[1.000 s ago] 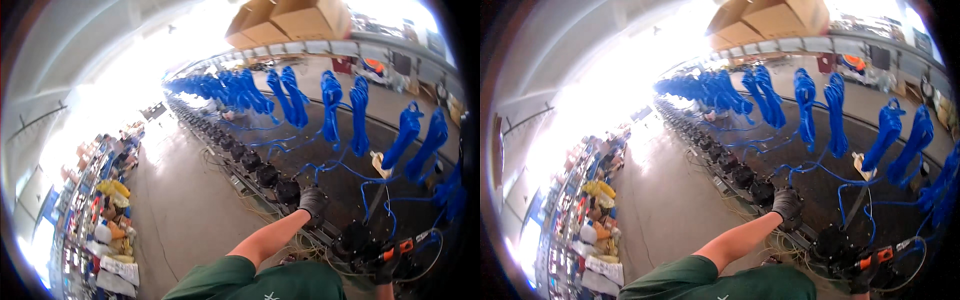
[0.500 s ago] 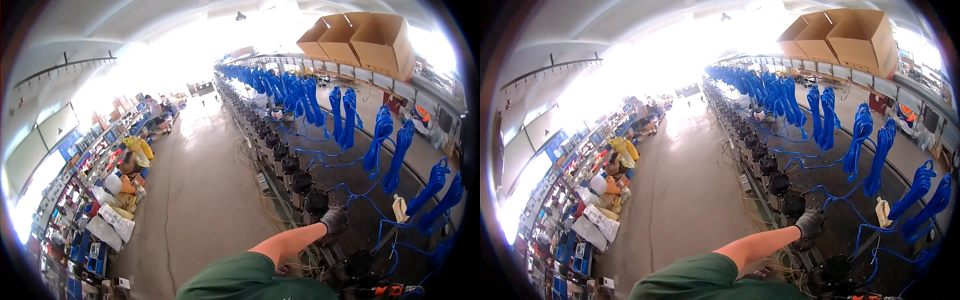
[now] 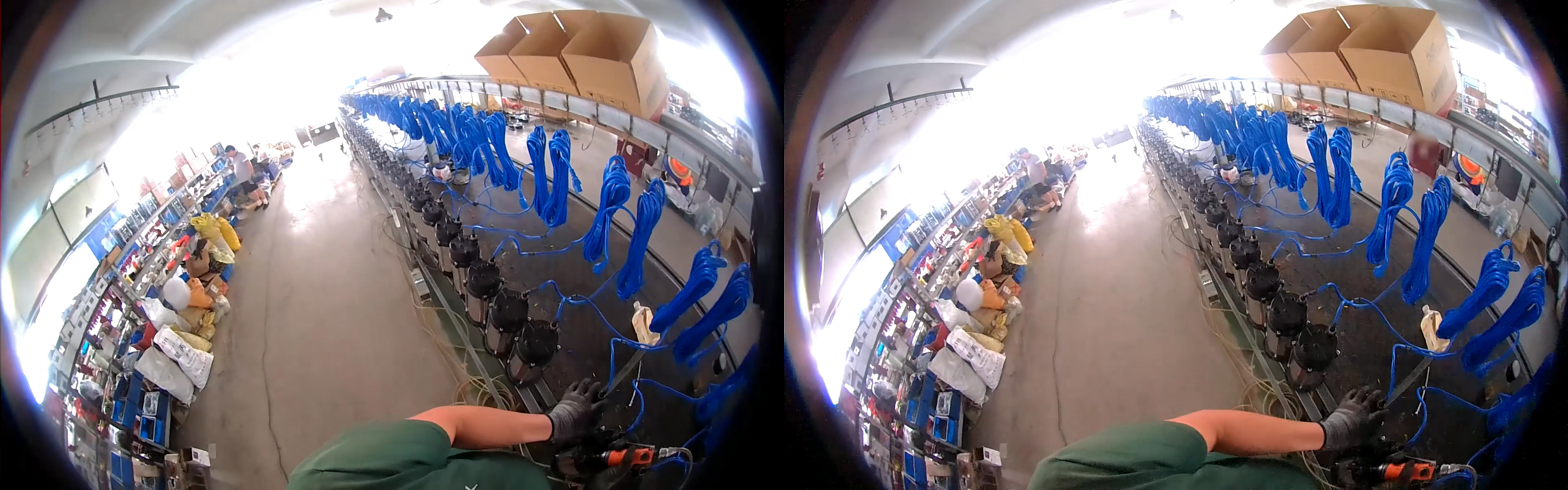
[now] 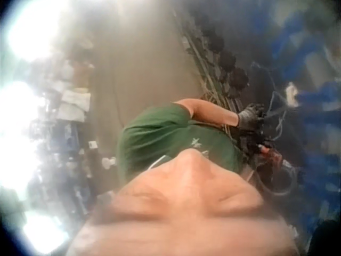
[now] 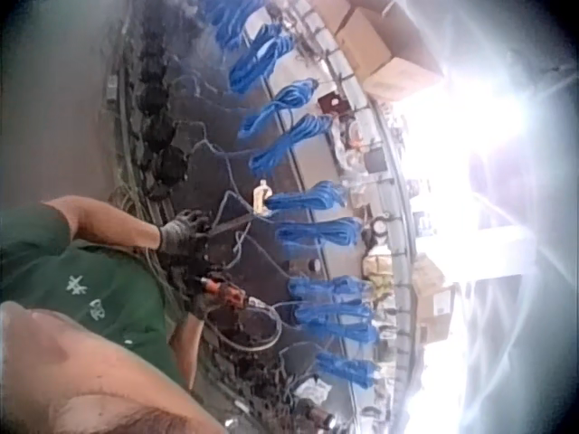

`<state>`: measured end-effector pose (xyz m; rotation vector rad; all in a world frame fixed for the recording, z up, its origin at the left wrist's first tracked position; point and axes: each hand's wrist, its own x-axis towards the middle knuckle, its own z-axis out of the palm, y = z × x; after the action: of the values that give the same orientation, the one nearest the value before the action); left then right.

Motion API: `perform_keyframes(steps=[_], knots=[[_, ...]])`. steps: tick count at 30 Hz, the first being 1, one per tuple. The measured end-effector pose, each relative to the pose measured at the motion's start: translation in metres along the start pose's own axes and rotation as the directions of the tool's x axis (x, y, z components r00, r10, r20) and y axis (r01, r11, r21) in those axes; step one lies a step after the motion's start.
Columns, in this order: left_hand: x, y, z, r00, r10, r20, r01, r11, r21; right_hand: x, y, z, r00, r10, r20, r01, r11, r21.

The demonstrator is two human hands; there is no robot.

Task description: The person assembles water pumps by positioning pump components onto the pump bodies and fastening screws using a pneumatic screwdriver.

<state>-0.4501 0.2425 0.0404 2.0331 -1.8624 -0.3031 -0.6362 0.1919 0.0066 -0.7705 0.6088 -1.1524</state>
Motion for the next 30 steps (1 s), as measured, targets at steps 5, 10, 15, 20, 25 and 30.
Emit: perform_keyframes(steps=[5, 10, 15, 20, 25, 30], knots=[[0.020, 0.011, -0.014, 0.970, 0.037, 0.239, -0.041, 0.999, 0.011, -0.011, -0.003, -0.026, 0.997, -0.054, -0.061, 0.056, 0.998, 0.040], [0.029, -0.032, -0.030, 0.908, 0.376, 0.184, -0.383, 0.924, 0.002, -0.006, 0.002, -0.046, 0.996, -0.065, -0.053, 0.070, 0.993, 0.094], [0.027, -0.050, -0.039, 0.874, 0.440, 0.205, -0.457, 0.888, 0.042, -0.017, -0.006, -0.033, 0.997, -0.082, 0.011, 0.080, 0.987, 0.141], [0.019, -0.023, -0.036, 0.982, 0.061, 0.179, -0.076, 0.994, 0.079, -0.006, 0.001, -0.056, 0.983, -0.181, 0.006, 0.181, 0.983, 0.024], [0.014, -0.017, -0.030, 0.992, 0.040, 0.122, -0.047, 0.997, 0.058, -0.015, -0.005, -0.055, 0.980, -0.199, -0.007, 0.199, 0.979, 0.048], [0.018, -0.042, 0.005, 0.961, 0.196, -0.197, -0.243, 0.935, -0.256, -0.017, -0.003, -0.051, 0.976, -0.220, -0.004, 0.219, 0.970, 0.110]])
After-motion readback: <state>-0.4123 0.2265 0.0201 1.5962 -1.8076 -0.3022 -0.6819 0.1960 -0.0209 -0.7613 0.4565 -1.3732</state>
